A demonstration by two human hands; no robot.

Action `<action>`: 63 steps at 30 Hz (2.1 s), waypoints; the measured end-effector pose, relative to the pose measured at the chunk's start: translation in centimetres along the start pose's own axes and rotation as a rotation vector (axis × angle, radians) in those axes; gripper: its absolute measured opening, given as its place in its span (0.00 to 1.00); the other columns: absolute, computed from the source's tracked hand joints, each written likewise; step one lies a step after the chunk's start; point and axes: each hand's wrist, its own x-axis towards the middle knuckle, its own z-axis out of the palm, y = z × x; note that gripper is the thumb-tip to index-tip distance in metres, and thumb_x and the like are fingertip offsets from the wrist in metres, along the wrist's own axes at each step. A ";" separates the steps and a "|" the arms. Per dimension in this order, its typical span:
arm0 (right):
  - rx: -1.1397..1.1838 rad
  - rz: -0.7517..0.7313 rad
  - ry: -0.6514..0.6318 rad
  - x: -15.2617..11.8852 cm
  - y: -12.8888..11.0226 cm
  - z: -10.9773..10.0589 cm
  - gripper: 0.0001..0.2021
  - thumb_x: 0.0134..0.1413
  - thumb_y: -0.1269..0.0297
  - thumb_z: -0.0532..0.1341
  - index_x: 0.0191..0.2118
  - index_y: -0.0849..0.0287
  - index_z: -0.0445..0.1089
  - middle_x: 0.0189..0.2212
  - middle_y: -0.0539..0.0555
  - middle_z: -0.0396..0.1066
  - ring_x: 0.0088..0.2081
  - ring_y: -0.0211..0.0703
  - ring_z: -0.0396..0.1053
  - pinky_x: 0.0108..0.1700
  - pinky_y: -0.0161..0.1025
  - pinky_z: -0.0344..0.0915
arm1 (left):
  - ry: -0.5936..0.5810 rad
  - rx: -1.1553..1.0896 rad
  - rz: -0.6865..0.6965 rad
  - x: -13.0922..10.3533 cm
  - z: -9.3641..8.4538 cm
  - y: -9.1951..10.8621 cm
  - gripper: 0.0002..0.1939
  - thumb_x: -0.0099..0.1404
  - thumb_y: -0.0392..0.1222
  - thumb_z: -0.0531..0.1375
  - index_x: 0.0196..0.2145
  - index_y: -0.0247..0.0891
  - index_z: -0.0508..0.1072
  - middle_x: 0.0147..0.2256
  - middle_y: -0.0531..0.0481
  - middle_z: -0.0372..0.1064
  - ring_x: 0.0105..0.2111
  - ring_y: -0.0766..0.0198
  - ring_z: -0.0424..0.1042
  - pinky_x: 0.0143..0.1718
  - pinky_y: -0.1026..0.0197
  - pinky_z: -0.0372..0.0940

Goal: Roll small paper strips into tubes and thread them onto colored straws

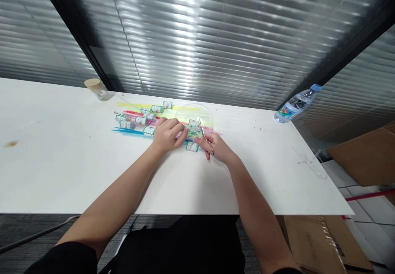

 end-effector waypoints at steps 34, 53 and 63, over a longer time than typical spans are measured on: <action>0.017 0.011 0.018 -0.1 -0.2 -0.1 0.26 0.53 0.43 0.62 0.22 0.57 0.52 0.17 0.44 0.53 0.17 0.32 0.58 0.21 0.34 0.51 | -0.004 -0.033 -0.005 -0.1 0.1 0.0 0.11 0.62 0.37 0.58 0.23 0.39 0.64 0.20 0.54 0.62 0.22 0.65 0.61 0.31 0.56 0.50; -0.022 -0.019 0.058 0.1 0.3 0.0 0.26 0.54 0.43 0.61 0.20 0.57 0.53 0.14 0.45 0.55 0.18 0.33 0.55 0.22 0.34 0.52 | -0.048 -0.069 -0.073 -0.3 0.3 -0.2 0.11 0.62 0.38 0.57 0.22 0.40 0.64 0.21 0.54 0.61 0.23 0.64 0.61 0.32 0.55 0.49; 0.011 0.010 0.022 -0.2 -0.2 -0.2 0.27 0.53 0.41 0.61 0.21 0.57 0.52 0.17 0.44 0.52 0.17 0.32 0.59 0.22 0.34 0.53 | -0.030 -0.008 -0.056 -0.3 0.3 -0.1 0.12 0.63 0.38 0.57 0.22 0.39 0.64 0.20 0.54 0.62 0.22 0.65 0.62 0.31 0.55 0.51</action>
